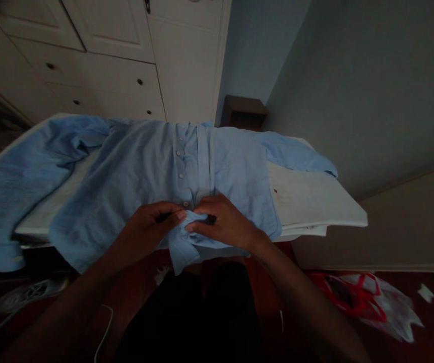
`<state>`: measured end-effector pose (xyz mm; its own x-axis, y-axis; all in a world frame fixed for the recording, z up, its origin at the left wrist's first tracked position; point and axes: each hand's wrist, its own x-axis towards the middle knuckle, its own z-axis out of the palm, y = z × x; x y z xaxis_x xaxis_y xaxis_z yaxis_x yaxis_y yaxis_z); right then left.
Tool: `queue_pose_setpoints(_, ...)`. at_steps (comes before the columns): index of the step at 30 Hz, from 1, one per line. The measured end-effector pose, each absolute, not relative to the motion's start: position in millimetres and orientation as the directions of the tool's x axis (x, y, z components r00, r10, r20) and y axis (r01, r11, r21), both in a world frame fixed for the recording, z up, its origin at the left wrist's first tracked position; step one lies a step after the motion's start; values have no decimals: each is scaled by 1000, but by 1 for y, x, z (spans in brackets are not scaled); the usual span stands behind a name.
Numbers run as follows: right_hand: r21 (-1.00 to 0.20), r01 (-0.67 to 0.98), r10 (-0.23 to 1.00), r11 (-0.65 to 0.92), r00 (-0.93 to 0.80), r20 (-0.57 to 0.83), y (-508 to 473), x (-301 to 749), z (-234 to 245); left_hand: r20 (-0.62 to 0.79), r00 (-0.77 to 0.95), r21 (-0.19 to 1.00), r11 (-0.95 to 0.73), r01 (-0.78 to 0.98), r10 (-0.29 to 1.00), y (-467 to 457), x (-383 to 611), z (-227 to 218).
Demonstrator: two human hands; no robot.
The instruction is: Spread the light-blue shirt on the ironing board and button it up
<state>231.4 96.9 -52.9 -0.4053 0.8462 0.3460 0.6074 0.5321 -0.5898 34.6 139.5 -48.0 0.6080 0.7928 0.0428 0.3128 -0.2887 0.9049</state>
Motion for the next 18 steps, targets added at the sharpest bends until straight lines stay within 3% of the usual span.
queue_pose_setpoints(5,-522,611,803,595,-471,365,98,235,-53,53,601,909,-287,301,797,139,34,-48)
queue_pose_setpoints(13,-464,564,729,683,-486,482,94,240,-57,227,655,867,-456,201,721,141,19,-58)
queue_pose_setpoints(18,-231,600,584,766,-500,639,90,242,-60,345,681,758,-620,204,645,137,13,-57)
